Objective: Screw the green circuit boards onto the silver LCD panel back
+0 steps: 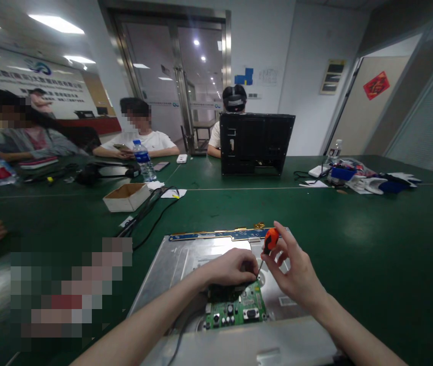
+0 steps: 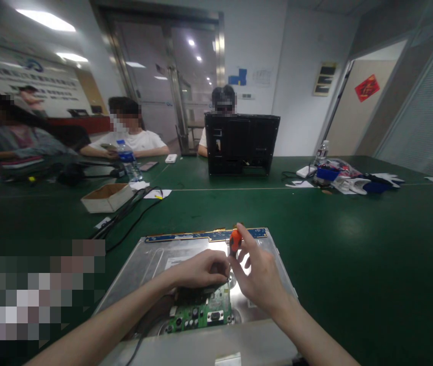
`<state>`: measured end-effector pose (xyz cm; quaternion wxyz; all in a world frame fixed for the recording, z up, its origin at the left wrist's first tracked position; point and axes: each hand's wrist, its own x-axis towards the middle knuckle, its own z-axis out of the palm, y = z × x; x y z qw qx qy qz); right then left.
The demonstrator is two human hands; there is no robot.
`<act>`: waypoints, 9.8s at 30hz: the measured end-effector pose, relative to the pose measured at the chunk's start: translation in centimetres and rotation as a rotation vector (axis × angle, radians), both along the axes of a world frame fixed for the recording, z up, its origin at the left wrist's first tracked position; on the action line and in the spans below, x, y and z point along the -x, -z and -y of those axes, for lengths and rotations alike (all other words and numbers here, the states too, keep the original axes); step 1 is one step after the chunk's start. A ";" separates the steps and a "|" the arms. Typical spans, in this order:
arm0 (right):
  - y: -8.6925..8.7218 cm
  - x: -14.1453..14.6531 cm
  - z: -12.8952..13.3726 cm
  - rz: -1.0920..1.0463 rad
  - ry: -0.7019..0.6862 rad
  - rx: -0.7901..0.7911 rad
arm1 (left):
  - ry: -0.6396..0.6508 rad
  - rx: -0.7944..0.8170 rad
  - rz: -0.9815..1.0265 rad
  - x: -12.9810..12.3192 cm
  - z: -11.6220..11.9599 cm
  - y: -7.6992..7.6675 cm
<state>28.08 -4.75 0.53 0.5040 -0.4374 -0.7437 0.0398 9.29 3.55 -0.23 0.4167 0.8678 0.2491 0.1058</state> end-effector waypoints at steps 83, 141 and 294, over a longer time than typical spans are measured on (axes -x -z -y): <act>-0.2 0.2 0.3 0.033 0.000 0.007 | 0.013 0.008 0.003 0.0 0.0 0.0; 0.0 0.0 0.1 0.058 0.034 -0.029 | -0.008 0.000 -0.006 0.1 0.0 0.2; 0.2 0.2 0.0 0.025 0.055 -0.078 | 0.019 -0.036 -0.008 0.1 -0.2 0.1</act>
